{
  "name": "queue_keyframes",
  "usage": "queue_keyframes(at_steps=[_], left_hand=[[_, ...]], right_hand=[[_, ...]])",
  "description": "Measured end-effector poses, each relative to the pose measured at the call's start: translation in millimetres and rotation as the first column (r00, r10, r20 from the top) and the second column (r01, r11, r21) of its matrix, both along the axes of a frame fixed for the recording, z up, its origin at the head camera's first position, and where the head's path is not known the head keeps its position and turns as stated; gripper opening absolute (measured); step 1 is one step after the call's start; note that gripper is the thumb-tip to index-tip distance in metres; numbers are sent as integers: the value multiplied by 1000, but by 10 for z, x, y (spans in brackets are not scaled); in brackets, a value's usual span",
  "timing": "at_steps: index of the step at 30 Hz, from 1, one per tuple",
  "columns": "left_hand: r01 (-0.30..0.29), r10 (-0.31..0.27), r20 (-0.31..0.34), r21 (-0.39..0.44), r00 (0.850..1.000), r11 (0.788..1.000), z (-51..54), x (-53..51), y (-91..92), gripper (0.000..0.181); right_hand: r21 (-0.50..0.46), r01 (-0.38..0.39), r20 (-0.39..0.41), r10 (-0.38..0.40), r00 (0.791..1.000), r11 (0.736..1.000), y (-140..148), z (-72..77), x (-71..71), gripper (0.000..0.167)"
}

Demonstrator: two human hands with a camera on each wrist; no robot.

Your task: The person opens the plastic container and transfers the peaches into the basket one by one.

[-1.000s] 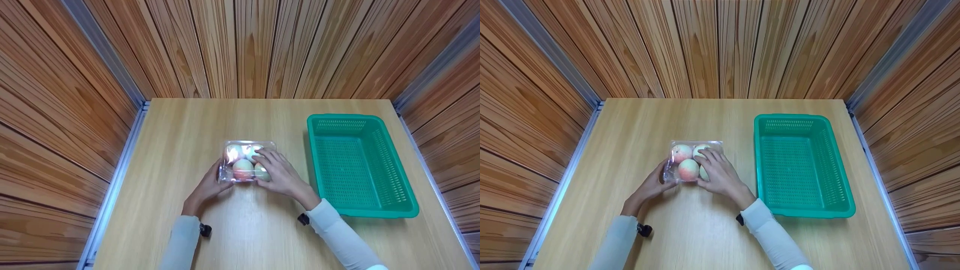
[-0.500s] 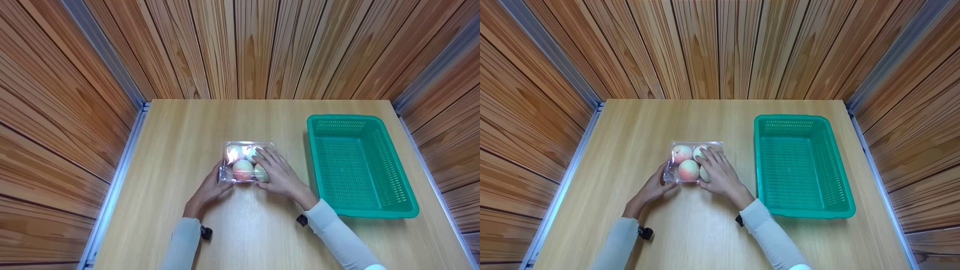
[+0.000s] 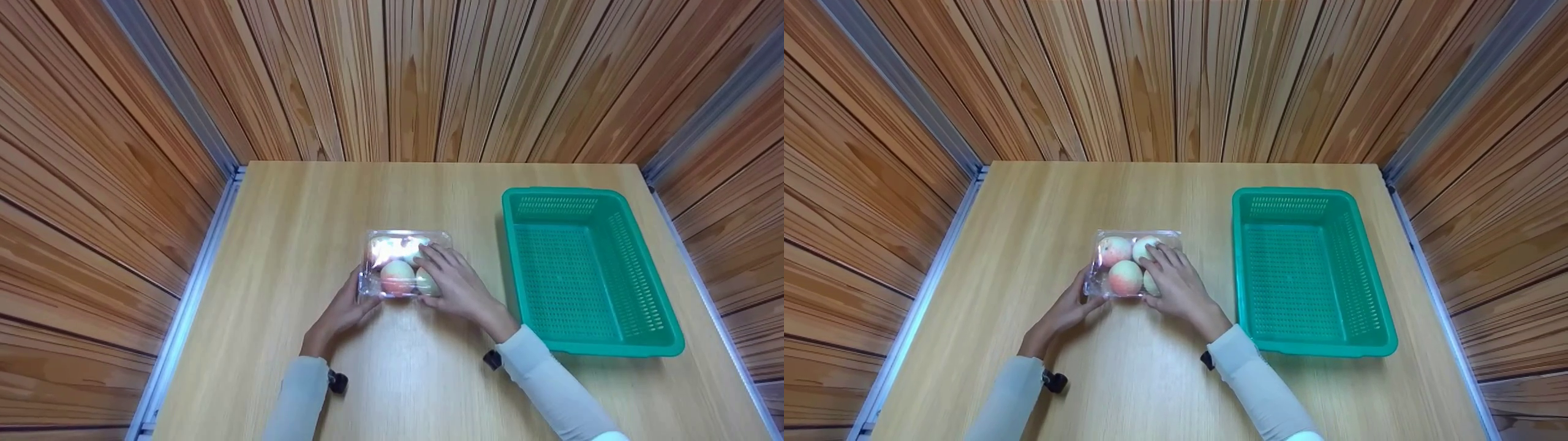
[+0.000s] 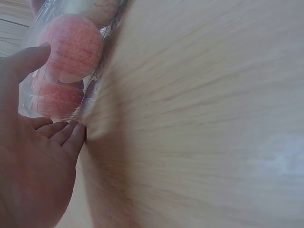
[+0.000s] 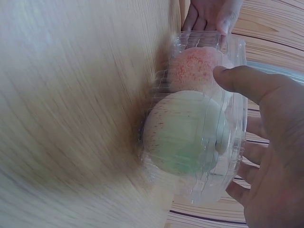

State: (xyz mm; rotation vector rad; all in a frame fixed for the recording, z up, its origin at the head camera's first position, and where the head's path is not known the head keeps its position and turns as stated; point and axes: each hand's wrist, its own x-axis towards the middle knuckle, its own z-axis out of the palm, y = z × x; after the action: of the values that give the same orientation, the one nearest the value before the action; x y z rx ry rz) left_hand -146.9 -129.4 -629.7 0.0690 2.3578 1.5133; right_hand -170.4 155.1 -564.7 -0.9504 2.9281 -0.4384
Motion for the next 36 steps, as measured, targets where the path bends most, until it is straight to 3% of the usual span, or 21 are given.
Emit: queue_keyframes(at_steps=[12,18,25,36], left_hand=[[33,-34,11,9,999,999,-21,13,2,92],[29,-29,47,8,998,1000,-16,19,4,90],[22,-26,57,69,998,997,-14,33,8,85],[16,-24,74,99,997,995,-25,67,-1,85]], right_hand=[[31,-19,-48,20,999,999,-35,46,7,76],[31,-37,-91,39,995,999,-25,50,1,77],[50,-48,-181,56,982,998,-39,31,-13,72],[149,-48,-266,87,960,988,-109,7,21,74]])
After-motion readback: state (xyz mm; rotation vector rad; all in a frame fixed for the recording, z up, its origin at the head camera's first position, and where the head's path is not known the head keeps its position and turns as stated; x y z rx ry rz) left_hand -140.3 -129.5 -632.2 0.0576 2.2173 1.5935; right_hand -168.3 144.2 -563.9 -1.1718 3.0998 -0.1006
